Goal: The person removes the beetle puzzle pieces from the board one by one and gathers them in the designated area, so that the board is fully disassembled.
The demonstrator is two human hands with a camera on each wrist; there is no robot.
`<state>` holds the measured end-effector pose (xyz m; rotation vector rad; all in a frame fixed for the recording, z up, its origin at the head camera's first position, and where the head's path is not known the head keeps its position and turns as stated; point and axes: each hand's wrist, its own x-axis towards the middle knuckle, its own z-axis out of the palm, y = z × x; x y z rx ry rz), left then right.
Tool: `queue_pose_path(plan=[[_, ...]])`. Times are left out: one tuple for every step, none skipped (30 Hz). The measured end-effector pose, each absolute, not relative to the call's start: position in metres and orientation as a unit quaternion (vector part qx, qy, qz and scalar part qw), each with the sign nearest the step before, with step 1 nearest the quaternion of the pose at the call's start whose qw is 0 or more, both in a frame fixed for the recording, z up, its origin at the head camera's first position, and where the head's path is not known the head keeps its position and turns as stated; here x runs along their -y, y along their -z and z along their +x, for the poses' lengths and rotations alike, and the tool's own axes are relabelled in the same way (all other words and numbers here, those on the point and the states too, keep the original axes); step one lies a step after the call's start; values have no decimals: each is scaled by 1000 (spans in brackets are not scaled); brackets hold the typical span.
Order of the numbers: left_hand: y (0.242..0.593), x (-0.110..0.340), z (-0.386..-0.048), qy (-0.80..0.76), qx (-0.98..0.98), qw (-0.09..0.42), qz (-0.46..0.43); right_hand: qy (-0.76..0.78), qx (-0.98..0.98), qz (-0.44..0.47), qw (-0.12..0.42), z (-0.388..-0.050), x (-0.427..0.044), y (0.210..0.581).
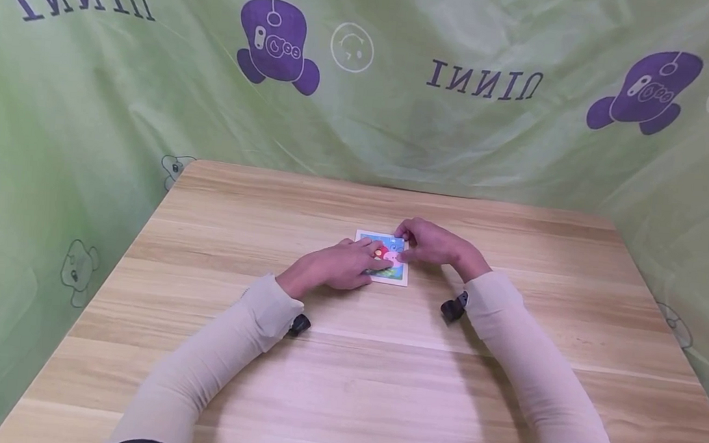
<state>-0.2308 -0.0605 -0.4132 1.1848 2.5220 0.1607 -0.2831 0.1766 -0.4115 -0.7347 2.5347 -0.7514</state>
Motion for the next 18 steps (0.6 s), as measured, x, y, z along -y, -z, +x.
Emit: queue_pose_path(plan=[[414, 61, -231, -59, -890, 173, 418, 270, -905, -263, 198, -283, -176, 411], [414, 61, -232, -61, -890, 172, 418, 271, -904, -264, 197, -283, -176, 411], [415, 61, -233, -64, -890, 171, 417, 272, -904, -265, 196, -283, -176, 411], [415, 61, -233, -65, -891, 169, 416, 275, -903, -266, 195, -283, -176, 411], [416, 62, -234, -66, -891, 168, 416, 277, -902, -267, 194, -283, -177, 411], [416, 62, -234, -68, -891, 169, 416, 278, -902, -269, 193, -283, -177, 411], [416, 62, -234, -72, -890, 171, 416, 280, -901, -270, 192, -283, -177, 412], [416, 62, -234, -76, -889, 173, 416, 281, -901, -270, 192, -283, -178, 412], [416, 62, -234, -80, -889, 177, 416, 282, -901, -269, 192, -283, -178, 412], [416, 63, -234, -81, -888, 183, 415, 284, -900, -268, 192, -283, -178, 412], [416, 63, -234, -84, -887, 188, 414, 284, -900, -268, 193, -283, -179, 413], [416, 63, -233, -85, -886, 193, 413, 285, -900, -267, 193, -283, -179, 413], [416, 63, -233, -85, -886, 197, 412, 286, -900, -267, 194, -283, -179, 413], [415, 63, -233, -84, -886, 201, 410, 286, -900, -266, 194, -283, -179, 414], [415, 63, -232, -83, -886, 203, 409, 288, -899, -266, 195, -283, -179, 414], [415, 62, -232, -80, -886, 204, 409, 288, -899, -266, 196, -283, -180, 414], [415, 62, -232, -77, -887, 204, 408, 289, -899, -265, 196, -283, -180, 414], [415, 62, -232, -74, -888, 204, 406, 289, -899, -264, 197, -282, -180, 414]])
